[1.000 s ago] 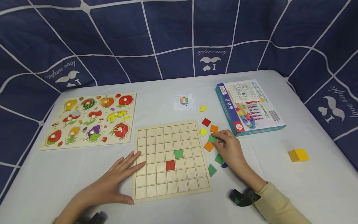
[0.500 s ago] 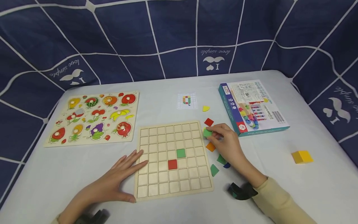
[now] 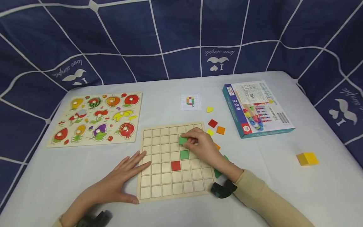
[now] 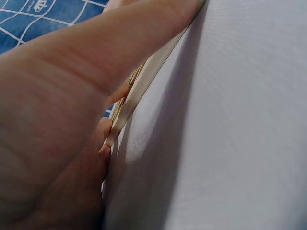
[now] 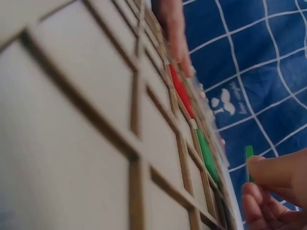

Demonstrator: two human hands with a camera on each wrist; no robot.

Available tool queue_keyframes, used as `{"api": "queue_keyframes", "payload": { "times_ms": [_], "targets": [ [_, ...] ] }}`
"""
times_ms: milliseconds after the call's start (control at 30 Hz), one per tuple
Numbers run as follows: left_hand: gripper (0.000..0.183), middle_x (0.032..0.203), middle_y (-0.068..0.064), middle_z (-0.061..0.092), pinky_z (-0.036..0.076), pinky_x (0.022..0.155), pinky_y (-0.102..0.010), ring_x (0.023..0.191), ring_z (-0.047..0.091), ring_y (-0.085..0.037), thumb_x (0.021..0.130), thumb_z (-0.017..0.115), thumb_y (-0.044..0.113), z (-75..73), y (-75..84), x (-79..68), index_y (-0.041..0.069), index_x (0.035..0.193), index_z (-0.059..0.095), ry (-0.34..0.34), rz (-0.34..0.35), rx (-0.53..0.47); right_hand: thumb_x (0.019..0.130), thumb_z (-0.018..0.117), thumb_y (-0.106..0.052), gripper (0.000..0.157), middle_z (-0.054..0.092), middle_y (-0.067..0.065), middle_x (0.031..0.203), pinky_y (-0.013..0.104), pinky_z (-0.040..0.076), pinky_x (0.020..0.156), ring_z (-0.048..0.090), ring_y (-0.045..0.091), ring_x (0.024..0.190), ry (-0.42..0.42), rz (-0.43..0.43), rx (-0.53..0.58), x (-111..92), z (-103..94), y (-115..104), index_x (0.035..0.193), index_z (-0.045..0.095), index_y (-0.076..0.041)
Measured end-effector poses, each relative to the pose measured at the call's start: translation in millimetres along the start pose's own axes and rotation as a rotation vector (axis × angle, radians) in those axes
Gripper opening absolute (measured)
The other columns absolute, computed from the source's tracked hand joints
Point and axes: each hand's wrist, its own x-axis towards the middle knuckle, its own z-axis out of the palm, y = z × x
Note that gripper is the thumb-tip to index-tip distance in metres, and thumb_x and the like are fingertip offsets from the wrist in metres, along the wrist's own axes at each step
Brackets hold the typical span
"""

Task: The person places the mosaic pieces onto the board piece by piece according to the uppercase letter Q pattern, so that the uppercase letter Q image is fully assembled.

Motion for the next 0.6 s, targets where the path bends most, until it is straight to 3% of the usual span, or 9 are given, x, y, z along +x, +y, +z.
{"api": "queue_keyframes", "payload": {
  "times_ms": [233, 600],
  "targets": [
    [0.109, 0.156, 0.002, 0.003, 0.006, 0.107, -0.054, 0.140, 0.000, -0.021, 0.057, 0.072, 0.067, -0.2, 0.1, -0.8, 0.028, 0.148, 0.027, -0.026, -0.021, 0.010, 0.074, 0.076, 0.002, 0.027, 0.057, -0.003, 0.084, 0.024, 0.047, 0.063, 0.052, 0.010, 0.071, -0.043, -0.020, -0.100, 0.1, 9.1, 6.9, 0.100, 0.072, -0.005],
    [0.110, 0.156, 0.001, 0.003, 0.006, 0.107, -0.054, 0.140, 0.000, -0.023, 0.057, 0.073, 0.066, -1.2, 0.9, 0.4, 0.027, 0.149, 0.027, -0.025, -0.018, 0.005, 0.076, 0.076, -0.001, 0.025, 0.059, -0.001, 0.095, 0.024, 0.048, 0.066, 0.052, 0.010, 0.076, -0.078, -0.019, -0.146, -0.5, 7.9, 4.9, 0.100, 0.072, -0.006]
  ]
}}
